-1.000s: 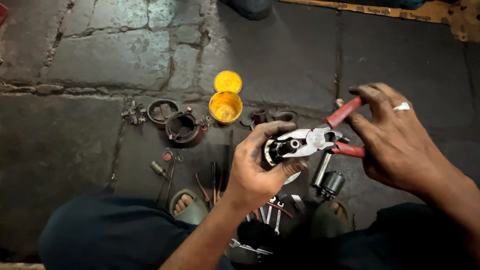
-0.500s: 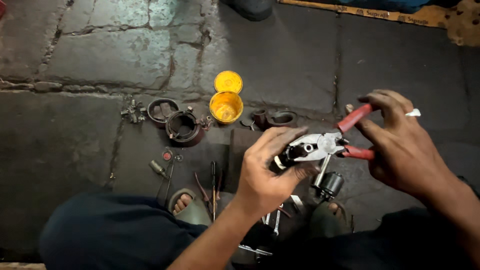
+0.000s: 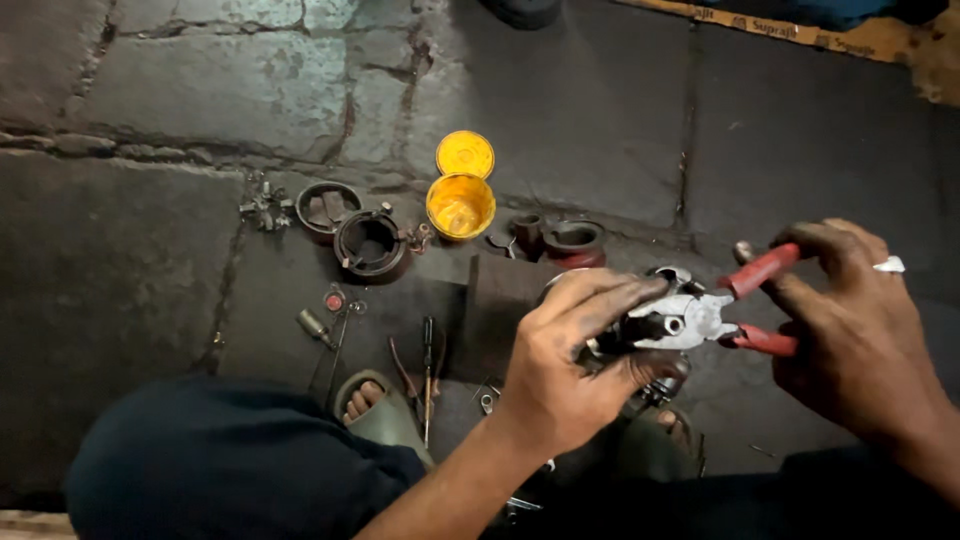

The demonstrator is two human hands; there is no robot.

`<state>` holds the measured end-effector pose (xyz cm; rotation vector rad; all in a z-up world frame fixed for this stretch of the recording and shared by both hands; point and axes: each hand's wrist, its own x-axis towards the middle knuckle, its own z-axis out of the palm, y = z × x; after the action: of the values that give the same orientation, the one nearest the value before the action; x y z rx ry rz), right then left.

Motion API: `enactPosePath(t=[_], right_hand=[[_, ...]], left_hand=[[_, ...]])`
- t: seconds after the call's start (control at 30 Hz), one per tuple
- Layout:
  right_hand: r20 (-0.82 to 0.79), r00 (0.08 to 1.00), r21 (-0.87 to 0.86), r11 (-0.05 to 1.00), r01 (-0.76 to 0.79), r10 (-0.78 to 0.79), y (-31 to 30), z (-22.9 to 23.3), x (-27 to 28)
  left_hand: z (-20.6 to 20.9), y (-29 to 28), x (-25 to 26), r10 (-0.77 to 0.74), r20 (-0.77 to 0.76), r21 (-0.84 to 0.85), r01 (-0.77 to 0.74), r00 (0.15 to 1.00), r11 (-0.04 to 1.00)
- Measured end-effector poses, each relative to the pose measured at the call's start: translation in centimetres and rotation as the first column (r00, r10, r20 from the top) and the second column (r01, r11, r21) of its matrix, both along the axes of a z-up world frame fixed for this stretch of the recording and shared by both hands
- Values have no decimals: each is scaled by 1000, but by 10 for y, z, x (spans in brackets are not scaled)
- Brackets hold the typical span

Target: The person manipulates a mechanical component on a metal stand, using pliers to remove a small clip and a hammer with a metal rod to tap parts into place on a shaft.

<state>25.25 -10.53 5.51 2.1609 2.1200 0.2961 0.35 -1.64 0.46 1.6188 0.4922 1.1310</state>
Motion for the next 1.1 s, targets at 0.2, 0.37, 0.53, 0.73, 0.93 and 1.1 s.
enactPosePath(t=[0.2, 0.37, 0.53, 0.73, 0.93, 1.1], right_hand=[[10, 996, -77, 993, 94, -94, 1, -7, 1], [-26, 993, -100, 989, 113, -116, 5, -5, -3], [-26, 991, -17, 991, -134, 134, 21, -3, 0], [-231, 961, -46, 985, -167, 152, 15, -7, 11], [-519, 853, 41, 999, -30, 47, 3, 8, 11], [-264, 963, 4, 999, -54, 53, 8, 6, 14]], left_hand=[[1, 1, 2, 22, 8, 0, -22, 1000, 1000], [1, 1, 1, 32, 7, -5, -32, 999, 999], [0, 2, 0, 28, 18, -19, -27, 999, 999], [-5, 2, -3, 26, 15, -42, -26, 1000, 999], [-8, 7, 5, 78, 61, -93, -72, 995, 993], [-4, 12, 8, 77, 38, -77, -74, 996, 994]])
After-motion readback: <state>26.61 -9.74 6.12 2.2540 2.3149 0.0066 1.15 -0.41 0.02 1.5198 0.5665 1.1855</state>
